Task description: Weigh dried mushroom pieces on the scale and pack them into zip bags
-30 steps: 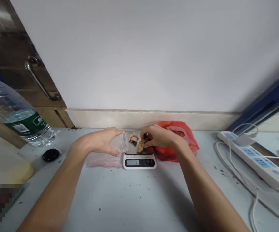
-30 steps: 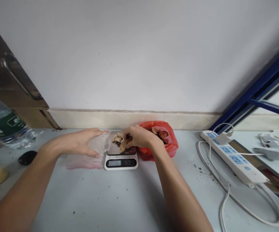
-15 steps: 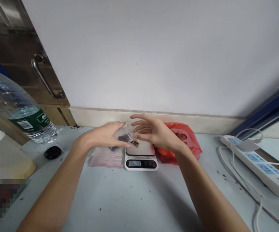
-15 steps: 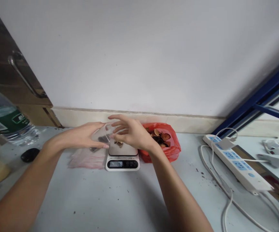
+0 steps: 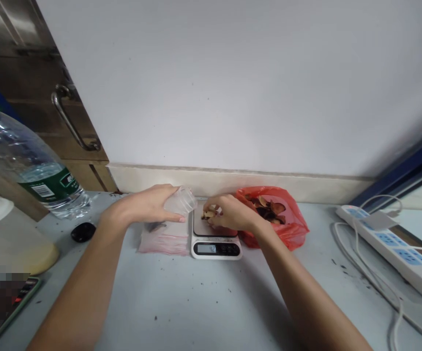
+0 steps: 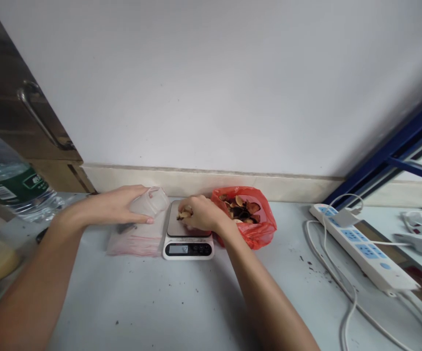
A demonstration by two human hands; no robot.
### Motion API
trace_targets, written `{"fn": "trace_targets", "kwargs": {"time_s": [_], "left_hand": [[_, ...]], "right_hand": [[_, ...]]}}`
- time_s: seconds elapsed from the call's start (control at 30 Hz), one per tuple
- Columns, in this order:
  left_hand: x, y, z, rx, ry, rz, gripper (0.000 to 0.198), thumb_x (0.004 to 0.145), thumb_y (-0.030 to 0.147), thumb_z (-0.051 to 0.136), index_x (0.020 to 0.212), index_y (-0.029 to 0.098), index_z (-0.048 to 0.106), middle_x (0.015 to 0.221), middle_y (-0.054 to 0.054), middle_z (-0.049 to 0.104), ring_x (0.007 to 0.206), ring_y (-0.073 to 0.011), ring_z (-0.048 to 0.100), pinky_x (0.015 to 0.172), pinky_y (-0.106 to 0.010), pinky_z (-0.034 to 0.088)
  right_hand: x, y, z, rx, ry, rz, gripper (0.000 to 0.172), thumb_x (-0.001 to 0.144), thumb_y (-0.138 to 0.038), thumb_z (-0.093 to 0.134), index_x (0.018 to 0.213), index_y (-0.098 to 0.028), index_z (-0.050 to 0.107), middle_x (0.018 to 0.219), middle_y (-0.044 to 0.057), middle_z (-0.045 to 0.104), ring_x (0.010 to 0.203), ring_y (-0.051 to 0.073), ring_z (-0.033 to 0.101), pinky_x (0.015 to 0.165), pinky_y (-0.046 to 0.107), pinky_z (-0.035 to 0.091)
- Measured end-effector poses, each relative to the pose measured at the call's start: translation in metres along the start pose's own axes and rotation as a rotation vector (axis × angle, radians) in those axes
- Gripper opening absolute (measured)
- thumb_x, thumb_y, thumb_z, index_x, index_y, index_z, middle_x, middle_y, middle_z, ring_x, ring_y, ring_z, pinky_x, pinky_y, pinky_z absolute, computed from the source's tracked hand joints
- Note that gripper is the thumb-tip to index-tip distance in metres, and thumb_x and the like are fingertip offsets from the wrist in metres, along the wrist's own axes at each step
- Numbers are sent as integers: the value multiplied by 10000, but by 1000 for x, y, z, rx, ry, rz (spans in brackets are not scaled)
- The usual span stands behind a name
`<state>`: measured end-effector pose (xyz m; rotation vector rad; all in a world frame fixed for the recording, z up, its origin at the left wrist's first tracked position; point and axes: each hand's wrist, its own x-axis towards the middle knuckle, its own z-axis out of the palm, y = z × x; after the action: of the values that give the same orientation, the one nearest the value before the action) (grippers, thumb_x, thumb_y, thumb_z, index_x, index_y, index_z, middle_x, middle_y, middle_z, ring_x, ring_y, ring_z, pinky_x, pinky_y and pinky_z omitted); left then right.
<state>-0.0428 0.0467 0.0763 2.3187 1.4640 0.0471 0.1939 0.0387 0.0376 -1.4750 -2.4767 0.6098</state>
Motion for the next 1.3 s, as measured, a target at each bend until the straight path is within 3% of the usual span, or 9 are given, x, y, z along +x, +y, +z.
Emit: {"fn": "trace_targets", "kwargs": {"time_s": [0.2, 0.4, 0.57, 0.67, 0.93, 1.03, 1.1, 1.23, 1.3], "left_hand": [[3, 12, 5, 35, -44, 15, 643, 736, 572, 675, 1264, 207, 645, 1373, -137, 663, 1252, -351, 610, 1048, -398, 471], [4, 21, 12, -33, -35, 145, 594, 774, 519, 685, 1307, 261, 635, 1280, -95, 709, 1173, -317, 648, 989, -376, 492], [5, 26, 14, -51, 2, 158, 708, 781, 553, 715, 1407, 258, 567, 1386, -111, 650, 1252, -328, 606, 1042, -390, 460], [4, 28, 12, -67, 24, 165, 727, 793, 565, 719, 1434, 274, 540, 1416, -101, 632, 1252, -326, 605, 1037, -388, 464], [1, 30, 3, -159, 124, 265, 670, 810, 434, 711, 1436, 266, 542, 1449, -92, 617, 1303, -313, 576, 1085, -418, 434], [0, 27, 2, -193, 173, 316, 696, 826, 464, 700, 1472, 288, 511, 1528, -81, 546, 1390, -310, 503, 1141, -434, 393], [-1, 26, 1, -228, 173, 353, 681, 832, 482, 703, 1462, 303, 521, 1563, -73, 504, 1432, -299, 457, 1174, -435, 365], [-6, 27, -2, -399, 185, 381, 726, 824, 455, 714, 1497, 322, 475, 1538, -69, 528, 1407, -288, 493, 1153, -452, 412], [-9, 30, -3, -514, 242, 384, 792, 831, 444, 712, 1545, 308, 398, 1434, -82, 614, 1354, -283, 553, 1116, -444, 462]], "right_hand": [[-7, 16, -12, 232, 24, -17, 155, 757, -82, 666, 851, -195, 714, 910, 52, 764, 871, 207, 705, 787, 314, 547], [-17, 18, -26, 539, 81, -200, 130, 771, -215, 712, 900, -204, 705, 1232, 88, 704, 1006, 206, 709, 899, 378, 578], [-23, 7, -32, 488, 124, -370, 102, 829, -174, 638, 890, -213, 710, 1127, 71, 739, 1015, 194, 708, 910, 377, 587], [-27, 1, -34, 442, 165, -372, 183, 842, -132, 581, 944, -216, 708, 1067, 56, 764, 979, 185, 719, 920, 384, 591], [-29, -2, -33, 502, 336, -324, 224, 833, -163, 599, 1027, -218, 696, 1165, 64, 745, 1050, 211, 723, 963, 410, 592], [-32, 1, -36, 412, 432, -347, 283, 831, -141, 577, 1060, -234, 715, 1233, 84, 715, 1147, 233, 682, 943, 406, 587], [-35, 3, -39, 309, 402, -354, 323, 819, -125, 577, 1073, -248, 735, 1374, 103, 647, 1240, 262, 637, 929, 415, 582], [-41, 2, -47, 294, 340, -370, 81, 868, -276, 675, 888, -240, 745, 1419, 101, 630, 1272, 296, 620, 1024, 479, 523], [-43, -1, -49, 368, 379, -384, 157, 859, -354, 722, 766, -230, 701, 1381, 96, 660, 1248, 297, 630, 1046, 482, 506]]}}
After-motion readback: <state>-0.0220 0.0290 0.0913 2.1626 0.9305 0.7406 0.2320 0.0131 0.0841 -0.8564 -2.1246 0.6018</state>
